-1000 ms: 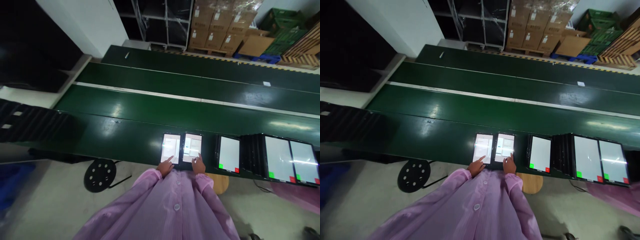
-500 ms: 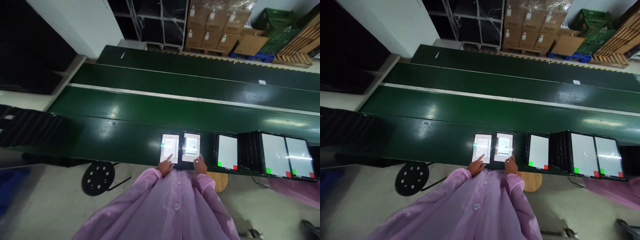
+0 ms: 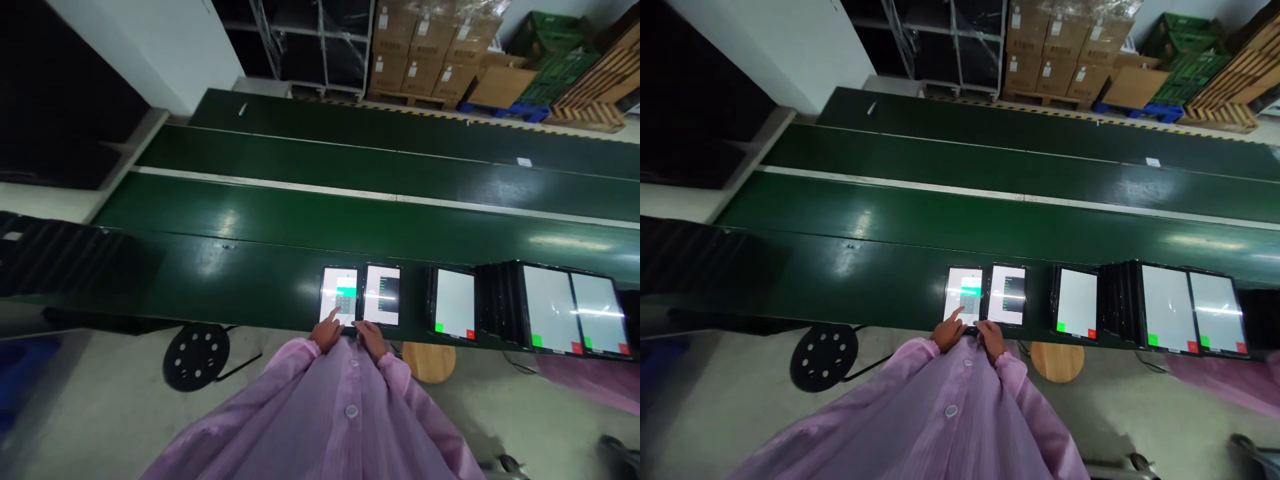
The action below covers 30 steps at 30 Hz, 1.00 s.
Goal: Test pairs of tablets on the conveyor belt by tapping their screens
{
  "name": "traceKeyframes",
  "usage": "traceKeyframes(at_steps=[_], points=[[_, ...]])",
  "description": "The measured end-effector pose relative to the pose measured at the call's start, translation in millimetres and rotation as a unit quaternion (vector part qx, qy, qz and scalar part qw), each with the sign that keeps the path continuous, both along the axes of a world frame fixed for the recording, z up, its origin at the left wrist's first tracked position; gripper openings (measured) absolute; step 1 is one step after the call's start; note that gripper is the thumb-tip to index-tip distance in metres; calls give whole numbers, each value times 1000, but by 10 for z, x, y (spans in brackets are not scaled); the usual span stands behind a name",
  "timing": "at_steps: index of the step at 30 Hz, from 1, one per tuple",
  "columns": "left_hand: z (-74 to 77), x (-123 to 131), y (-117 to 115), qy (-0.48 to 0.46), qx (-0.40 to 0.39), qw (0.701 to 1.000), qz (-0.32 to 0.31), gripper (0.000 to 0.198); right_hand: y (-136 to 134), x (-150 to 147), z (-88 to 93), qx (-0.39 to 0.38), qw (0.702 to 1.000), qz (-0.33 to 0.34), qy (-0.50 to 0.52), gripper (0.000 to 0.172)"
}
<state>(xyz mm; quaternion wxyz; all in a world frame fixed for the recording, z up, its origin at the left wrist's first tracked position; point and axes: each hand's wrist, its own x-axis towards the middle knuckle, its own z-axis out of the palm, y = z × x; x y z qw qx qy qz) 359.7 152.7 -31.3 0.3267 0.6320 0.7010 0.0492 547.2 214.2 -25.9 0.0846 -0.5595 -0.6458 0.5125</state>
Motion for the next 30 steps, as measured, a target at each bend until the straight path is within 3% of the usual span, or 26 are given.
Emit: traceKeyframes(at_steps=[6,9,13,16,21,30], points=[[43,20,104,32,-26,999,-28,40,126,-120,-14,65,992,89,-55,4],[82,22,147,35,-24,998,-39,40,302,-41,10,100,987,86,-92,11],[107,13,157,33,-2,999,-31,42,576,204,66,170,966,24,-193,25],[87,6,159,35,18,999,-30,46,698,369,119,183,942,58,-275,24],[27,1,192,48,9,998,-33,50,711,423,155,164,934,91,-303,24],[61,-4,197,53,-1,998,-44,51,645,446,42,164,943,62,-284,23]])
